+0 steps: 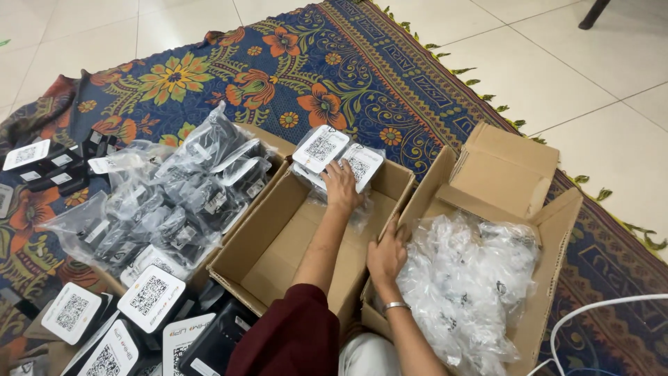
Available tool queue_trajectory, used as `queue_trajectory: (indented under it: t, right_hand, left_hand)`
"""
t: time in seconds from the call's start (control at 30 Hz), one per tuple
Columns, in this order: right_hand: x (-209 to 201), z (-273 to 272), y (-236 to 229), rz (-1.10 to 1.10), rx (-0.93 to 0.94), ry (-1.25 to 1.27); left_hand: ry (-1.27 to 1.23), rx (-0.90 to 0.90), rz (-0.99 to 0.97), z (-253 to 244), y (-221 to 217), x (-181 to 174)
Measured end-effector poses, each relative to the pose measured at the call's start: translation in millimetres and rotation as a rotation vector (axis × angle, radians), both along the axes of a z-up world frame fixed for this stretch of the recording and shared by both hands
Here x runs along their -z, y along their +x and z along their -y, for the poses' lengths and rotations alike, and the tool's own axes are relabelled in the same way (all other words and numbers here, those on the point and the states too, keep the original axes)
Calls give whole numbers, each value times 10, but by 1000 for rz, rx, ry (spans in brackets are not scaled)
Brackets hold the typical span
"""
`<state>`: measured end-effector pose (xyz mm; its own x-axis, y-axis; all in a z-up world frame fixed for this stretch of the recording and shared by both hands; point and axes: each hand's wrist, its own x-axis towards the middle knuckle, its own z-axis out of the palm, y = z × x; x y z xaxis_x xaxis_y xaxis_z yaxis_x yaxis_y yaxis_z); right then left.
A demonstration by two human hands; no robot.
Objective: The person sorts and packs electronic devices with merchant QR code stickers into cardboard boxes.
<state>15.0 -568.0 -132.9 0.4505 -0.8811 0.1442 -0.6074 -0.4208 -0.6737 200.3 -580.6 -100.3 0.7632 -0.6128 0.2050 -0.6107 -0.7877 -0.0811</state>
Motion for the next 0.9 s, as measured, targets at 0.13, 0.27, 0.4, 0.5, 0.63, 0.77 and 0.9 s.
queue_trajectory:
  t: [0.13,0.27,0.4,0.5,0.63,0.77,0.9]
  right_hand:
    - [98,33,31,36,5,-101]
    - [111,52,34,14,3,-61]
    - [-43,9,18,-15,-10,36]
    - [71,16,68,-29,-16,-41]
    - [149,108,55,27,-9,-119]
    - [419,207,97,-78,0,-202]
    - [-4,121,-102,-178,-99,-55]
  left_hand:
    - [-6,-38,-90,-29,43,14]
    - [-406,-76,-395,-285,95,-199]
    - [-745,14,-845,-919,-119,-545]
    - [-1135,96,-1414,-1659,-462,-784]
    - [-1385,45,-1748,-2798,-696,-337]
    - [-1382,-228,-1706,-3787,-1195,-488]
    - [-1326,-420,-1598,-4516,-1417,-391]
